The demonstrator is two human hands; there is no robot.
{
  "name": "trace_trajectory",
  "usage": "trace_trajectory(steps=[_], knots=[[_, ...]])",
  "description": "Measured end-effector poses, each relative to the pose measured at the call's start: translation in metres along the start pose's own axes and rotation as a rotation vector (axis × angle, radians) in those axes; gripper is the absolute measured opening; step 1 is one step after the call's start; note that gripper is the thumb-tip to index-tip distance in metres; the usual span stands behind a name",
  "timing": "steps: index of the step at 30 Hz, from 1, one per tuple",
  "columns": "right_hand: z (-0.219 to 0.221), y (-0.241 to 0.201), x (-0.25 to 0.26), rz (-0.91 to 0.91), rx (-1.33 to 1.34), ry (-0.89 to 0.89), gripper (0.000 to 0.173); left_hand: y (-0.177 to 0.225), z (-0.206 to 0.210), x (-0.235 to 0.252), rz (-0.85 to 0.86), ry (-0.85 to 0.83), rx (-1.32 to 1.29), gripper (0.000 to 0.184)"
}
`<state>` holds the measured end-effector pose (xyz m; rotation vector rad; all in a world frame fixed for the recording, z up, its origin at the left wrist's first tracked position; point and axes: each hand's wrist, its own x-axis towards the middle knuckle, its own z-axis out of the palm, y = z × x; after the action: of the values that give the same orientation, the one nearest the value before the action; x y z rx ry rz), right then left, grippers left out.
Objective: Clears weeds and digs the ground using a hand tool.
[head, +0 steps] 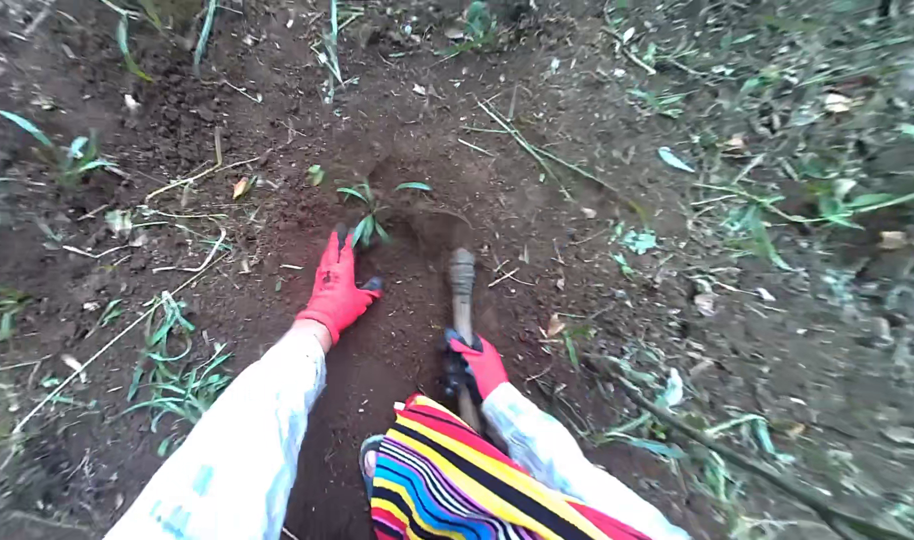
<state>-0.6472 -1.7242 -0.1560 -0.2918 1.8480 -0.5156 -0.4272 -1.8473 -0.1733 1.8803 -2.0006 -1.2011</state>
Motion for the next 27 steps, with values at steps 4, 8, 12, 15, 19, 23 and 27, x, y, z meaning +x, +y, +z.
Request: trace_trajectory(steps=[4, 8, 12, 15, 19, 23, 27], knots=[[-0.015, 0.031, -0.023, -0.275, 0.172, 0.083, 0.035, -0.028, 0.007, -0.09, 0.072, 0.168, -0.085, 0.084], [-0.006, 0.049, -0.052, -0.466, 0.176, -0.029, 0.014, -0.082, 0.026, -0.214, 0.112, 0.514, -0.039, 0.064], [0.035, 0.044, -0.077, -0.293, -0.3, -0.009, 0.024, -0.122, 0.021, -0.289, -0.276, 0.857, -0.056, 0.064], [0.042, 0.059, -0.066, -0.289, -0.809, -0.277, 0.056, -0.138, -0.012, -0.292, -0.733, 0.861, -0.22, 0.051], [0.038, 0.005, -0.11, -0.473, -0.738, -0.283, 0.053, -0.151, -0.034, -0.276, -0.773, 0.71, -0.218, 0.04], [0.037, -0.031, -0.129, -0.864, 0.106, -0.369, 0.018, -0.15, -0.034, -0.25, -0.846, 0.452, -0.002, 0.071], [0.06, 0.019, -0.122, -0.745, 0.418, -0.395, 0.009, -0.161, -0.046, -0.247, -0.86, 0.479, -0.037, 0.046]])
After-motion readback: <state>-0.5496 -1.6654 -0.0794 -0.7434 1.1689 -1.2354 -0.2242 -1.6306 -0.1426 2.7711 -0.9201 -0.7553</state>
